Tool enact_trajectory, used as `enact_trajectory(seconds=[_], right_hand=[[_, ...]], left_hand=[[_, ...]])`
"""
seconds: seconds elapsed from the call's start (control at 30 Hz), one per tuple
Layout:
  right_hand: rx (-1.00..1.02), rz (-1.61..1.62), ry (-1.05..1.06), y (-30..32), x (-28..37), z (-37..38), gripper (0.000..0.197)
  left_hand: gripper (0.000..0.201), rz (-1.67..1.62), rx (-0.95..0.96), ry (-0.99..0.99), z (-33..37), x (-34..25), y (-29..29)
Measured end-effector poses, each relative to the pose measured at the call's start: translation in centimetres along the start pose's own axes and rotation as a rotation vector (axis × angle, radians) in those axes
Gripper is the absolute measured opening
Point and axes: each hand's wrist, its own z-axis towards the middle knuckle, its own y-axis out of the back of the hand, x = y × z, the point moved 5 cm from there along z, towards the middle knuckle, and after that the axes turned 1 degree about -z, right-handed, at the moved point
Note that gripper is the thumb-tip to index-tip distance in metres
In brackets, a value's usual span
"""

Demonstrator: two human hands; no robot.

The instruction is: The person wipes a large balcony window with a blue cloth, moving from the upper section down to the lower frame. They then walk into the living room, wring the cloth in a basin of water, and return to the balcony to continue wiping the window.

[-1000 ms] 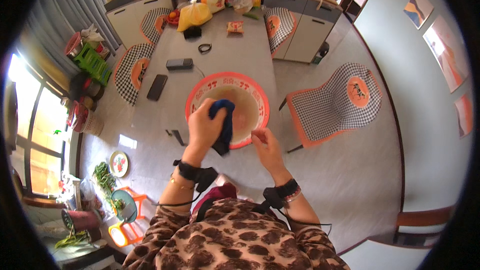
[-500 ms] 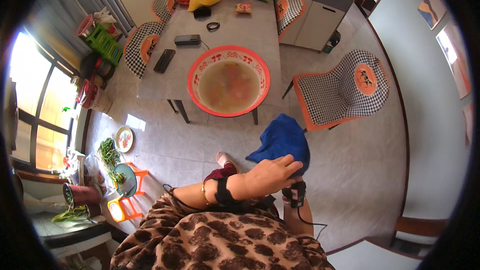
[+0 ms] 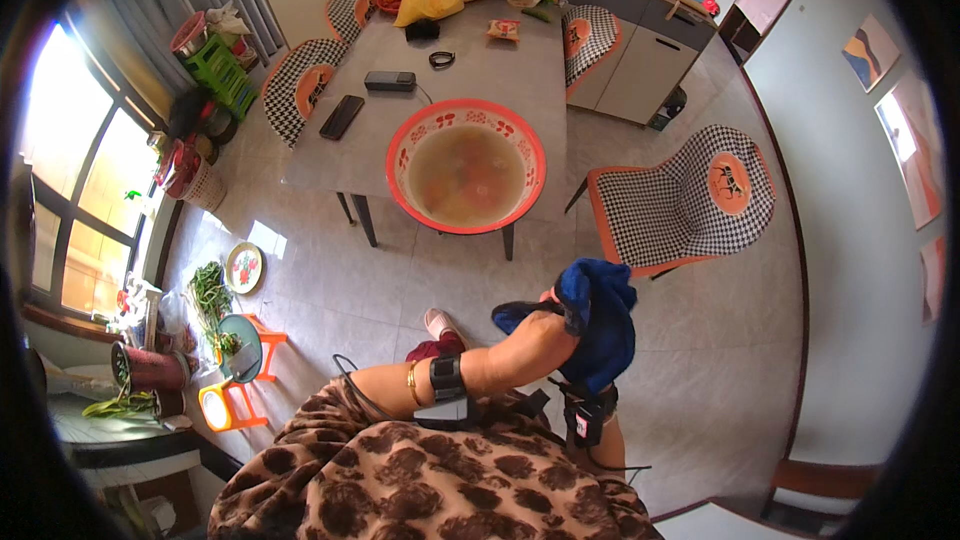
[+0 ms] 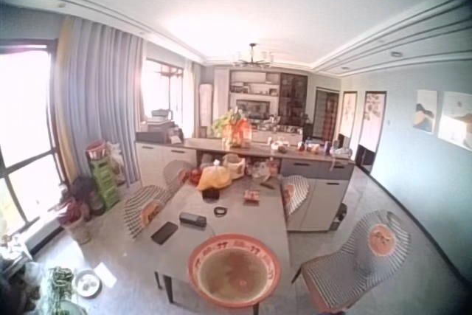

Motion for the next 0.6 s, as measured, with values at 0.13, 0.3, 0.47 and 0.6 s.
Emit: enact_trajectory(seconds=[0.13, 0.3, 0.47, 0.6], right_hand=[[-0.884, 0.091, 0.322, 0.3, 2.0, -3.2, 0.03], [-0.194, 0.295, 0.582, 0.2, -0.6, -0.7, 0.036], [0.039, 0.395, 0.678, 1.7, 0.9, 0.5, 0.042], [0.228, 0.274, 0.866, 2.8, 4.6, 0.1, 0.048]], left_hand=[[0.047, -1.152, -0.271, 0.166, 0.2, 1.1, -0.2], [0.038, -1.421, -0.815, 0.231, -1.4, 5.3, -0.8], [0.038, -2.268, -0.333, 0.541, -3.0, 8.0, -6.4], [0.052, -2.975, -0.078, 0.373, -4.1, 5.7, -6.6]])
